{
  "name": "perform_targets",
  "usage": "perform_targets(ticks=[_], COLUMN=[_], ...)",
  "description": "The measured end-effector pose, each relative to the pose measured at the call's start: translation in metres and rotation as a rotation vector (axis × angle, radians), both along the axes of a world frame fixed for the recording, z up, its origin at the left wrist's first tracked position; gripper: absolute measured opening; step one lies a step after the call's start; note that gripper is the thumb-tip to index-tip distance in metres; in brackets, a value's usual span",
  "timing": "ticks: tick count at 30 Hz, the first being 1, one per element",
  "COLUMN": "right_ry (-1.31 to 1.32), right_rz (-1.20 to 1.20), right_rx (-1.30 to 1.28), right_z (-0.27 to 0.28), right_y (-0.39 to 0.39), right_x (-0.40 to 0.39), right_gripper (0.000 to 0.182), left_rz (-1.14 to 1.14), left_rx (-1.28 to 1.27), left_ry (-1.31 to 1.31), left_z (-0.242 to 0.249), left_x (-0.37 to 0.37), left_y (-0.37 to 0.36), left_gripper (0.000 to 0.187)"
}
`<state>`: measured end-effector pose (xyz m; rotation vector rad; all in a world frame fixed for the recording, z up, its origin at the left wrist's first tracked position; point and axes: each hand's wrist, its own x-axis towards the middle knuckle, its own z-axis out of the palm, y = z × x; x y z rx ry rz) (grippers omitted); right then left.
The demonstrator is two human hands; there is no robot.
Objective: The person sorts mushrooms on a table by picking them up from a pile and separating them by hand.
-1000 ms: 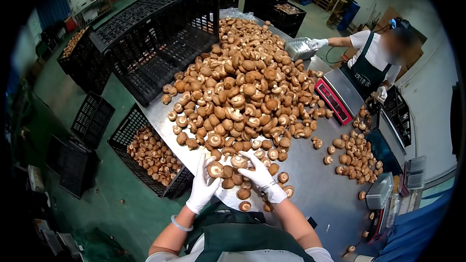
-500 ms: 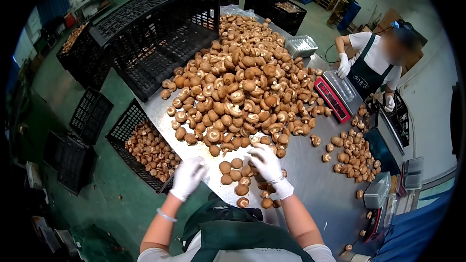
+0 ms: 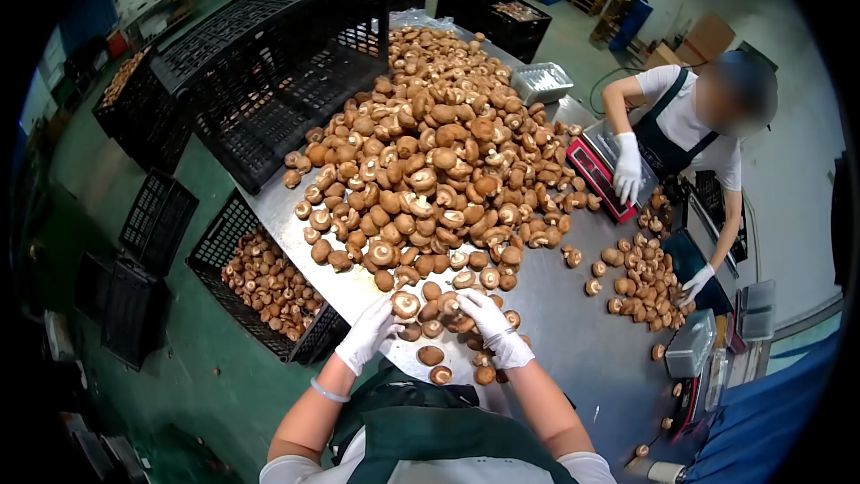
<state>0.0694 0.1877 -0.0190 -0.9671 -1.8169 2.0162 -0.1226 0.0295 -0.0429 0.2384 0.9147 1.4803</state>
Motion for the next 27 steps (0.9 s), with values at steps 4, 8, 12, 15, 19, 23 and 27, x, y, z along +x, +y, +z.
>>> perform_targets(ticks=[4,8,12,15,19,23,27], right_ry=[0.096,0.374,0.298,0.462,0.52,0.721,0.626], right_rz=[-0.24,-0.075,-0.128,-0.029,-0.087,-0.014,-0.224], right_rx=[-0.436,-0.565,-0.663,-0.793,-0.972,-1.084,-0.992], right_z=[0.018,-0.019,0.017,0.021,0.007,0.007,0.042], right_y=[-0.023,-0.031,-0.06,-0.073,-0.087,-0.077,-0.063], right_x=[0.001,0.017,0.017,0.01,0.011,0.02,0.034], right_gripper=[0.035,0.031,0.039,0.06,0.058,0.056,0.055], left_rz=[-0.02,-0.031,-0.008,0.011,-0.054,-0.148,-0.136], left_rx=[0.095,0.132,-0.011,0.033,0.188,0.227,0.147], left_ry=[-0.36,-0.371,0.208,0.988,1.484,1.264,1.069], left_z=[0.013,0.018,0.038,0.048,0.065,0.084,0.064], left_x=[0.007,0.011,0.02,0.036,0.041,0.037,0.031], left_y=[0.0,0.001,-0.002,-0.003,0.002,0.008,0.009], left_gripper=[0.039,0.039,0.038,0.027,0.024,0.029,0.037])
